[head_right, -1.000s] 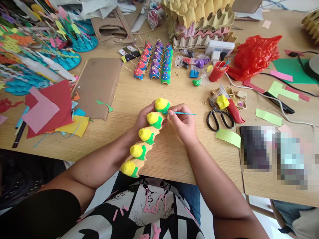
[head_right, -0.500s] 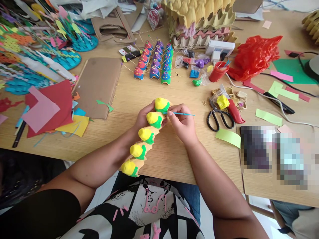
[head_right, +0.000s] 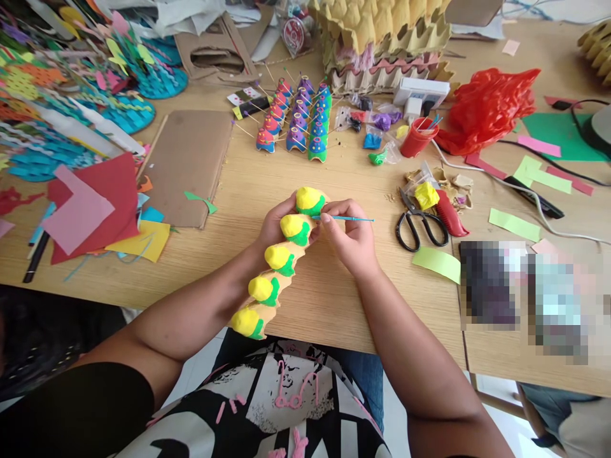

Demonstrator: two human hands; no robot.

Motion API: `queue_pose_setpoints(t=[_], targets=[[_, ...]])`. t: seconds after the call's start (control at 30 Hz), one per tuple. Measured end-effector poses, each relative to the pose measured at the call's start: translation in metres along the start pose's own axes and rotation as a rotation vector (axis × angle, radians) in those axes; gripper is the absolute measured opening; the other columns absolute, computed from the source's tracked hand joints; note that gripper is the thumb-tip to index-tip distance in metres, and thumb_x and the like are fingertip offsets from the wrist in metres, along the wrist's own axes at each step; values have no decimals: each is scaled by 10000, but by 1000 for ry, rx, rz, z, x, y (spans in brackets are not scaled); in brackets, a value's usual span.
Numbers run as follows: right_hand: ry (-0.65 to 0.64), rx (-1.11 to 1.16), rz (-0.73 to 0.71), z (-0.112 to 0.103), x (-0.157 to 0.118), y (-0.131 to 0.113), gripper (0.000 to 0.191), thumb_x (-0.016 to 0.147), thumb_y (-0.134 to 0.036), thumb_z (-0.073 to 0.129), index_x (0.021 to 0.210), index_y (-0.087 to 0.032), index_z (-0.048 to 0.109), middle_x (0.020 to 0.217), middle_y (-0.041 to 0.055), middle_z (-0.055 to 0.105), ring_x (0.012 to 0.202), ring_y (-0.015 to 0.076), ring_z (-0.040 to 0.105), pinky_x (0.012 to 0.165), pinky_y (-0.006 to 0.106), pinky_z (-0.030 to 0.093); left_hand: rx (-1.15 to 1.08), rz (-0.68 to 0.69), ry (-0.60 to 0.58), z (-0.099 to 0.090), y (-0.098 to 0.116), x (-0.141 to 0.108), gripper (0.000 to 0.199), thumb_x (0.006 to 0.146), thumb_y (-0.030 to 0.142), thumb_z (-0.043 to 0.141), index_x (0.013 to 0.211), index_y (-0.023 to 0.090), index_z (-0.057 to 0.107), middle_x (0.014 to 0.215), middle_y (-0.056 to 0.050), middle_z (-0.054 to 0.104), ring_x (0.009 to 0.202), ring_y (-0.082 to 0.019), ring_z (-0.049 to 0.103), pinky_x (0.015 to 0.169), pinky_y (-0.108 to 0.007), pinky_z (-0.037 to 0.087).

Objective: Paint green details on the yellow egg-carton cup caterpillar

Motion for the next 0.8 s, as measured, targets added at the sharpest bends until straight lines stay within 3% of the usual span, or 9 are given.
queue_pose_setpoints(t=[0.17,0.4,0.8], targets=[[22,-45,-43,1,-1,0,264,930,-503,797,905,-267,682,959,13,727,967,187,687,980,409,549,68,125,-180,4,1,-2,289,1006,483,667,1040,212,764,643,-18,669,480,-140,612,500,-240,502],[59,-124,-73,2,-1,3,271,943,-509,780,901,-265,670,921,14,718,908,186,677,903,396,552,-3,2,7,6,1,-1,318,969,573,681,992,263,750,594,-17,656,438,-167,594,475,-267,460],[55,-203,-164,3,-1,0,237,969,-469,747,881,-271,653,902,15,718,889,189,678,878,411,561,5,61,-28,12,1,-6,257,996,487,646,1017,258,762,640,-29,714,502,-180,631,514,-272,473]])
Point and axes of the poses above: each hand's wrist, its own x-axis towards the middle knuckle, its own z-axis out of the palm, y = z × x, the point moved 1 cm from there along x, towards the middle knuckle
